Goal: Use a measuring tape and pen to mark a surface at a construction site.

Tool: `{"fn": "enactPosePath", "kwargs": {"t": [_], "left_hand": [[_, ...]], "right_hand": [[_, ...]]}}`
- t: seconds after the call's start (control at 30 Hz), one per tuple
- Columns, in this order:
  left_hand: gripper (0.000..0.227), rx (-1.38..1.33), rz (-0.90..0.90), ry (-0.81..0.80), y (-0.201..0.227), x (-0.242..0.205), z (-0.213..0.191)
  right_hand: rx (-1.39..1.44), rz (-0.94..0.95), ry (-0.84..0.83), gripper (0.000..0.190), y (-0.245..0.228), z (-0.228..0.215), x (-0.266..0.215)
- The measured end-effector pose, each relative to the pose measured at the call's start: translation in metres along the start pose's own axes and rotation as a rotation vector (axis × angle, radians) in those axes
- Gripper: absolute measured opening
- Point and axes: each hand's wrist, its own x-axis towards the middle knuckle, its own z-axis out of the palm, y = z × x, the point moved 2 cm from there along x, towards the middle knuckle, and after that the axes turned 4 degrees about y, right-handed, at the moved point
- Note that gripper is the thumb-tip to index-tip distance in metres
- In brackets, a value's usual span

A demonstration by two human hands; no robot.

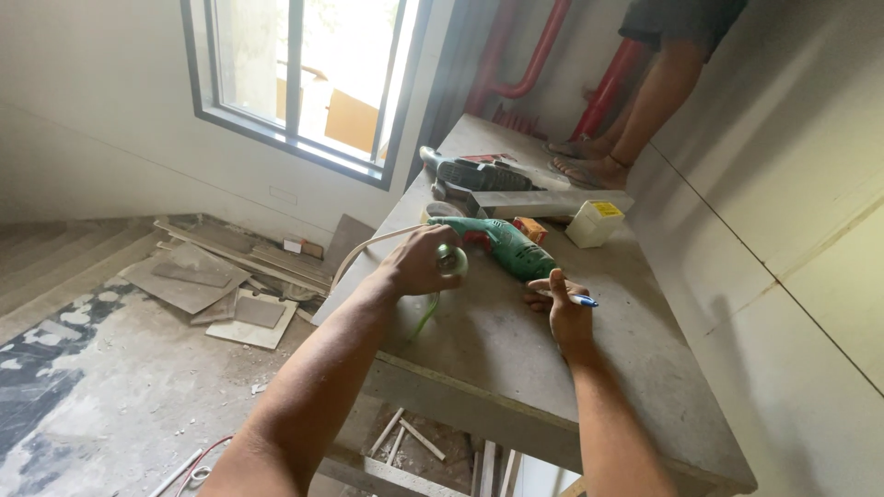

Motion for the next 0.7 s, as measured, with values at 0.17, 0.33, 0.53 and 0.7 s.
{"fn": "enactPosePath", "kwargs": {"t": [0.17, 0.33, 0.53, 0.7], "left_hand": [[0.053, -0.206, 0.271, 0.221, -0.003, -0.003, 0.003], [0.052, -0.216, 0.267, 0.203, -0.011, 0.005, 0.018], [0.048, -0.122, 0.201, 0.200, -0.004, -0.001, 0.017], [0.049, -0.047, 0.086, 0.025, 0.006, 0.005, 0.012]], "right_hand": [[0.048, -0.006, 0.018, 0.080, 0.027, 0.004, 0.011], [0.056, 0.011, 0.070, 0.083, 0.032, -0.001, 0.013], [0.136, -0.069, 0.136, 0.072, 0.024, 0.000, 0.001], [0.106, -0.124, 0.148, 0.071, 0.013, 0.001, 0.002]]}}
